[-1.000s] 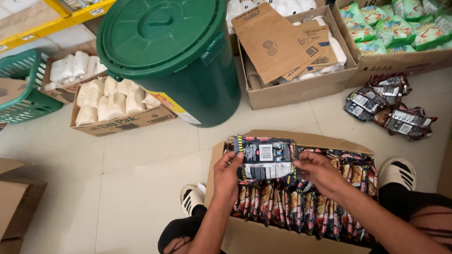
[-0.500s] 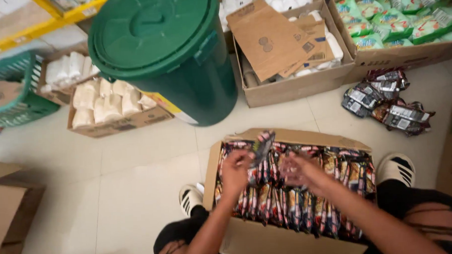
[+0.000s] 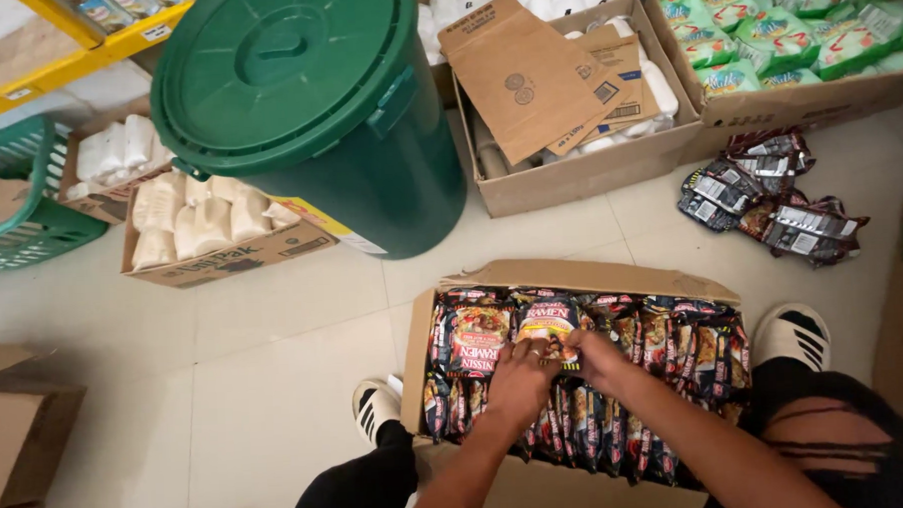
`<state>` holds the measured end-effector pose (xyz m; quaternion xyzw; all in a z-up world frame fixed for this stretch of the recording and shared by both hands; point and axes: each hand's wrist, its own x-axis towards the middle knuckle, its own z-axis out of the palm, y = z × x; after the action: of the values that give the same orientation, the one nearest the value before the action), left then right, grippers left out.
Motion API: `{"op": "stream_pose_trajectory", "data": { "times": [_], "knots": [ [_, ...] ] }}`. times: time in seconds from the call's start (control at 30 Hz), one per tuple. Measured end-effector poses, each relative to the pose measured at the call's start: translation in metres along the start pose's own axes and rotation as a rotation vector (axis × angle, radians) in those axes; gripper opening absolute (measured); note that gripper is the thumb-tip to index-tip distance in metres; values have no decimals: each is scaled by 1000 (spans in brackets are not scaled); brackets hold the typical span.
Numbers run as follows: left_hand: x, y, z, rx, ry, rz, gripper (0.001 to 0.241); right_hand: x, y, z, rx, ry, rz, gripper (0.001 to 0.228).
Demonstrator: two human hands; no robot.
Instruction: The person organizes ramen packets into a cardboard box. They pick up individual packets from a pile on the floor and place them in neat rows inside the box by hand.
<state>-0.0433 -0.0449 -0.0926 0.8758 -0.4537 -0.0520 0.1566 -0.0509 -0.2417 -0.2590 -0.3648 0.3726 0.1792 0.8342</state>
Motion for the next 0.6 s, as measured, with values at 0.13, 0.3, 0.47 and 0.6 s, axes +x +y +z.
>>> {"op": "stream_pose_trajectory", "data": {
  "times": [0.13, 0.3, 0.47, 0.6],
  "knots": [
    [-1, -5, 18, 156, -63, 30, 32, 68, 34, -33, -40, 29, -192, 10],
    [-10, -22, 56, 172, -28, 40, 55, 85, 53, -34, -183, -34, -278, 13],
    [-16, -23, 60, 132, -179, -13, 56, -21, 20, 25, -1252, 242, -406, 28],
    [-2, -6, 9, -66, -297, -162, 56, -88, -14, 62, -1504, 384, -430, 51]
  ]
}}
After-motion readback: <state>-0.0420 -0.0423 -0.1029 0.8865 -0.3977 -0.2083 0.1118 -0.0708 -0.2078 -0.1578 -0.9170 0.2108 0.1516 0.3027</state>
